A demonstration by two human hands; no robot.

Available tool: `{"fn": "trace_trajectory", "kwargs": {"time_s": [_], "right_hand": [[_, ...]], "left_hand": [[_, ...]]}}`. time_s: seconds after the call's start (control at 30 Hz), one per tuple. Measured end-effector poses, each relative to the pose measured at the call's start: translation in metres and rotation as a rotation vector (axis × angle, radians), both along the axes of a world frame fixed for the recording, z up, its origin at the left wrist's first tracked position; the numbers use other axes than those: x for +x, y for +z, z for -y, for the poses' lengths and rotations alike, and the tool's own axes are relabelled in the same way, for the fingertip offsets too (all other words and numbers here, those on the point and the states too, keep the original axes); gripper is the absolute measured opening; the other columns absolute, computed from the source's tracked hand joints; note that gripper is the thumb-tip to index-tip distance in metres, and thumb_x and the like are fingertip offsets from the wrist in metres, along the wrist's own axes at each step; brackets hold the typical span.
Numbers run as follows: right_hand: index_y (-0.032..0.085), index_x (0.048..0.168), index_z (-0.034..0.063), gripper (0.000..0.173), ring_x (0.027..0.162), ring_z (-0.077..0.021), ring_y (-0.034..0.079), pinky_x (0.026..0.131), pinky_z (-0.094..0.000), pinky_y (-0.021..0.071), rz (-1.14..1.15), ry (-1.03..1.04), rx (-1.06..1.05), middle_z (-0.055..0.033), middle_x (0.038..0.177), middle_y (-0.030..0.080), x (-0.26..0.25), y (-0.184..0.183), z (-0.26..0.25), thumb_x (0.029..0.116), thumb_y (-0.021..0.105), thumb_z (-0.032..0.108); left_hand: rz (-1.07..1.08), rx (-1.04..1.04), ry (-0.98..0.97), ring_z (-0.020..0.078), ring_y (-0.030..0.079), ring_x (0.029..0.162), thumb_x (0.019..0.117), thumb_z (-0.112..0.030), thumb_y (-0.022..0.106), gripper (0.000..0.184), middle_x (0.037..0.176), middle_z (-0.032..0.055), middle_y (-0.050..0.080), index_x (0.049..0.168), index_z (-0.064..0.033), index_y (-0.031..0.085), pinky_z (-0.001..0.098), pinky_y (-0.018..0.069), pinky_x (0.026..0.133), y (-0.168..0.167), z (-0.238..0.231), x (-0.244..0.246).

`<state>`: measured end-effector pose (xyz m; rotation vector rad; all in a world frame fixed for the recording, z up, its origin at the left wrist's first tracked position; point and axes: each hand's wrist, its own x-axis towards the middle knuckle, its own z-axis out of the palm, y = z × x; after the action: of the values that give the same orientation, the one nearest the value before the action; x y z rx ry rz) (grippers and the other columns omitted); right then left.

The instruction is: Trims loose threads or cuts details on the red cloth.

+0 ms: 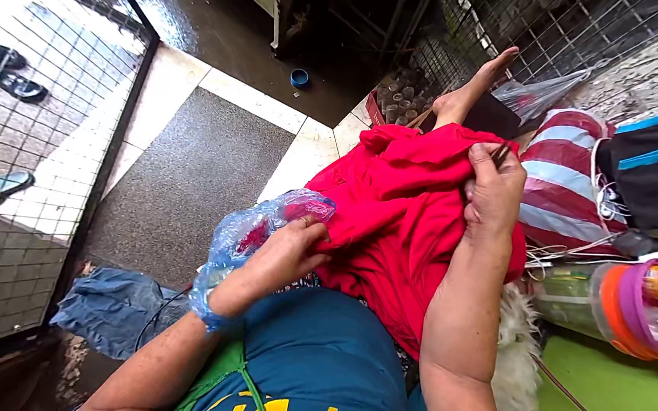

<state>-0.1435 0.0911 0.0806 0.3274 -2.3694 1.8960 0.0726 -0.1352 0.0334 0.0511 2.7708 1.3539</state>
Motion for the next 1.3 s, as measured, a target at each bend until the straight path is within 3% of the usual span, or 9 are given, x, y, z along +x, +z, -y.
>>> {"fn": "trace_trajectory", "kwargs": {"time_s": [0.2, 0.33, 0.4, 0.53, 0.7, 0.93, 1.07, 1.2, 1.3], "right_hand": [[0.059, 0.091, 0.0175, 0.019, 0.042, 0.0035, 0.037, 0.039, -0.0117, 0.0315, 0.066, -0.011, -0.271, 0.0123, 0.066, 0.054, 0.003, 0.007, 0.000, 0.1054, 0.051, 0.010], [0.064, 0.106, 0.0055, 0.011, 0.074, 0.0068, 0.057, 0.066, -0.0135, 0.0492, -0.289, 0.335, -0.022, 0.0108, 0.094, 0.065, 0.026, 0.013, 0.021, 0.1013, 0.054, 0.005], [0.066, 0.102, -0.0033, 0.010, 0.090, 0.0052, 0.062, 0.083, -0.0153, 0.0527, -0.351, 0.506, 0.020, 0.0035, 0.098, 0.068, 0.034, 0.010, 0.035, 0.0982, 0.057, 0.000], [0.066, 0.103, 0.0035, 0.011, 0.082, 0.0070, 0.062, 0.075, -0.0130, 0.0526, -0.210, 0.634, -0.070, 0.0097, 0.093, 0.068, 0.031, -0.001, 0.035, 0.0967, 0.060, -0.002], [0.069, 0.104, 0.0144, 0.016, 0.075, 0.0072, 0.060, 0.066, -0.0128, 0.0513, -0.170, 0.587, -0.203, 0.0158, 0.095, 0.069, 0.019, -0.003, 0.020, 0.0982, 0.061, 0.001], [0.034, 0.143, -0.0014, 0.065, 0.063, 0.0050, 0.055, 0.057, -0.0126, 0.0484, -0.043, 0.596, -0.118, 0.0137, 0.082, 0.061, 0.023, 0.003, 0.027, 0.0901, 0.071, 0.010], [0.064, 0.108, 0.0154, 0.019, 0.075, 0.0085, 0.061, 0.068, -0.0136, 0.0525, -0.115, 0.548, -0.128, 0.0187, 0.091, 0.069, 0.024, 0.008, 0.014, 0.0923, 0.068, 0.006], [0.066, 0.102, 0.0226, 0.030, 0.076, 0.0064, 0.064, 0.066, -0.0148, 0.0553, -0.225, 0.358, -0.294, 0.0181, 0.091, 0.071, 0.028, 0.016, -0.003, 0.0891, 0.065, -0.005], [0.066, 0.108, 0.0195, 0.025, 0.078, 0.0088, 0.060, 0.067, -0.0111, 0.0522, -0.312, 0.454, -0.284, 0.0155, 0.095, 0.068, 0.050, 0.024, 0.001, 0.0943, 0.063, -0.001]], "left_hand": [[0.046, 0.210, -0.455, 0.0199, 0.070, 0.085, 0.0955, -0.025, 0.069, 0.031, 0.094, 0.0117, 0.073, 0.117, -0.0029, 0.071, 0.0406, 0.0581, 0.082, 0.007, 0.023, 0.015], [-0.018, 0.192, -0.125, 0.0180, 0.070, 0.089, 0.1031, -0.023, 0.058, 0.027, 0.099, 0.0102, 0.073, 0.116, -0.0026, 0.071, 0.0406, 0.0586, 0.083, 0.009, -0.001, -0.014], [-0.025, 0.254, 0.032, 0.0242, 0.071, 0.093, 0.0999, -0.020, 0.064, 0.042, 0.114, 0.0180, 0.070, 0.135, 0.0017, 0.058, 0.0449, 0.0589, 0.084, 0.005, -0.016, -0.046], [0.019, 0.687, 0.081, 0.0181, 0.070, 0.091, 0.0826, -0.013, 0.082, 0.102, 0.135, 0.0200, 0.057, 0.161, -0.0030, 0.016, 0.0347, 0.0608, 0.078, 0.003, -0.034, -0.106], [-0.099, 0.914, -0.073, -0.0024, 0.057, 0.068, 0.1005, -0.009, 0.055, 0.009, 0.077, -0.0097, 0.063, 0.102, -0.0052, 0.063, 0.0176, 0.0494, 0.065, 0.013, -0.015, -0.132], [-0.231, 0.923, -0.082, 0.0108, 0.072, 0.088, 0.1061, -0.007, 0.045, 0.009, 0.093, -0.0035, 0.070, 0.103, -0.0113, 0.054, 0.0338, 0.0631, 0.084, 0.066, 0.006, -0.129], [-0.464, 0.788, -0.245, 0.0050, 0.069, 0.087, 0.1028, -0.006, 0.056, 0.004, 0.092, -0.0051, 0.068, 0.105, -0.0047, 0.059, 0.0287, 0.0615, 0.083, 0.080, -0.016, -0.133], [-0.420, 0.716, -0.215, 0.0182, 0.061, 0.123, 0.0893, -0.015, 0.068, 0.058, 0.138, 0.0146, 0.059, 0.137, 0.0063, 0.043, 0.0349, 0.0544, 0.100, 0.060, -0.026, -0.143], [-0.415, 0.663, -0.226, 0.0049, 0.064, 0.114, 0.0829, -0.013, 0.077, 0.064, 0.125, 0.0097, 0.068, 0.138, 0.0082, 0.052, 0.0254, 0.0529, 0.100, 0.034, -0.061, -0.139]]}}
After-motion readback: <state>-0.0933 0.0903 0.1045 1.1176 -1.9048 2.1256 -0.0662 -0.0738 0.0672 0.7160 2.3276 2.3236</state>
